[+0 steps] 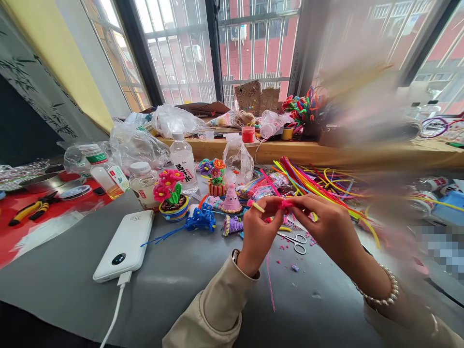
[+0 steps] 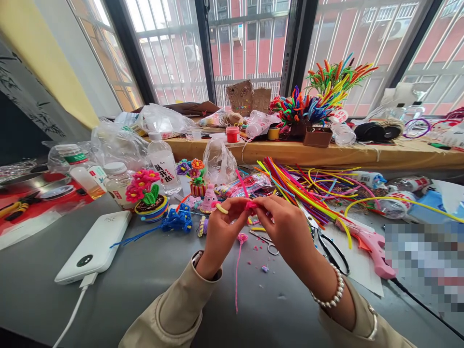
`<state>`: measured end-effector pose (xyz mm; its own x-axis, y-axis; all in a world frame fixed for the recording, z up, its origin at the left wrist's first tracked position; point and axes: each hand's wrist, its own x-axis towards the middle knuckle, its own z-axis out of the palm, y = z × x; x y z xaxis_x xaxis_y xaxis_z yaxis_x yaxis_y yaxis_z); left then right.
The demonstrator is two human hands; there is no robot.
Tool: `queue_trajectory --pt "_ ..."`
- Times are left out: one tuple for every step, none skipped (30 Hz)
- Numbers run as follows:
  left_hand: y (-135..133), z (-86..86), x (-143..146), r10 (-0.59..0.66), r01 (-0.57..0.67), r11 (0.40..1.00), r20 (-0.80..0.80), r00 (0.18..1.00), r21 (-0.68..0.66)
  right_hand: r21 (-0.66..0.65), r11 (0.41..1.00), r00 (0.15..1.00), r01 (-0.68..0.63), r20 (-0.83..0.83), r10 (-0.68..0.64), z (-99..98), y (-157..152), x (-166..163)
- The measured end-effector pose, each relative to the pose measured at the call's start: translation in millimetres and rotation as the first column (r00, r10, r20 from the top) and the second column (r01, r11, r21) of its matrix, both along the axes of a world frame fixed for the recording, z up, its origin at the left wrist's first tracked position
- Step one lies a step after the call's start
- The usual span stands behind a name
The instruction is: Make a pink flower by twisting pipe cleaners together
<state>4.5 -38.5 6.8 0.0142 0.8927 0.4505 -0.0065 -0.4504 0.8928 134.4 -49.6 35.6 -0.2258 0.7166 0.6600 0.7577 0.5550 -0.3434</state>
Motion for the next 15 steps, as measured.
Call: queue_trajectory --pt "-0.1 0.0 0.0 0.005 -0.005 1.0 -0.005 1.0 0.005 -0.002 1.0 1.0 0.0 0.005 0.0 0.0 -0.2 0.5" --pt "-0.2 -0.1 0.1 0.009 -0.009 1.0 -0.012 1.0 0.012 -0.003 1.0 1.0 0.002 0.011 -0.002 -0.2 -0.4 0.8" --pt "-0.4 -0.3 0.0 0.013 -0.013 1.0 -0.021 1.0 0.02 0.0 1.0 1.0 0.007 0.019 -0.007 -0.5 -0.8 0.9" --pt "-0.6 -0.4 0.0 0.018 -0.017 0.999 -0.03 0.999 0.03 0.003 1.0 1.0 0.013 0.027 -0.013 -0.9 -1.4 0.8" --pt "-0.7 -0.6 -0.1 0.023 -0.022 0.999 -0.038 0.999 0.041 0.008 1.0 0.999 0.018 0.035 -0.018 -1.2 -2.0 0.5" --pt "-0.9 -0.7 -0.2 0.029 -0.026 0.998 -0.045 0.999 0.052 0.015 1.0 0.999 0.023 0.041 -0.024 -1.5 -2.6 0.0" --pt "-1.0 -0.8 -0.3 0.034 -0.031 0.998 -0.052 0.998 0.062 0.025 0.999 0.999 0.026 0.046 -0.028 -1.6 -3.3 -0.6" --pt "-1.1 -0.8 -0.4 0.04 -0.036 0.997 -0.057 0.998 0.071 0.035 0.999 0.998 0.029 0.05 -0.03 -1.6 -3.9 -1.3" --pt "-1.1 -0.8 -0.6 0.045 -0.04 0.996 -0.06 0.997 0.079 0.046 0.998 0.998 0.03 0.054 -0.033 -1.4 -4.5 -2.0" --pt "-1.0 -0.8 -0.8 0.047 -0.042 0.996 -0.064 0.997 0.084 0.058 0.998 0.998 0.031 0.057 -0.034 -1.1 -5.0 -2.6" --pt "-0.9 -0.9 -1.0 0.05 -0.044 0.995 -0.067 0.996 0.087 0.068 0.997 0.998 0.032 0.059 -0.036 -0.8 -5.4 -3.3" --pt "-0.8 -1.0 -1.2 0.049 -0.043 0.995 -0.07 0.996 0.088 0.074 0.997 0.998 0.032 0.059 -0.036 -0.5 -5.7 -3.9" --pt "-0.6 -1.2 -1.5 0.047 -0.041 0.995 -0.073 0.996 0.087 0.079 0.996 0.998 0.033 0.058 -0.038 -0.4 -5.9 -4.5" --pt "-0.4 -1.6 -1.7 0.044 -0.038 0.996 -0.076 0.996 0.086 0.082 0.996 0.998 0.034 0.056 -0.039 -0.4 -6.1 -5.0" --pt "-0.2 -2.0 -2.0 0.041 -0.035 0.996 -0.079 0.996 0.085 0.082 0.996 0.998 0.034 0.055 -0.039 -0.6 -6.2 -5.6"
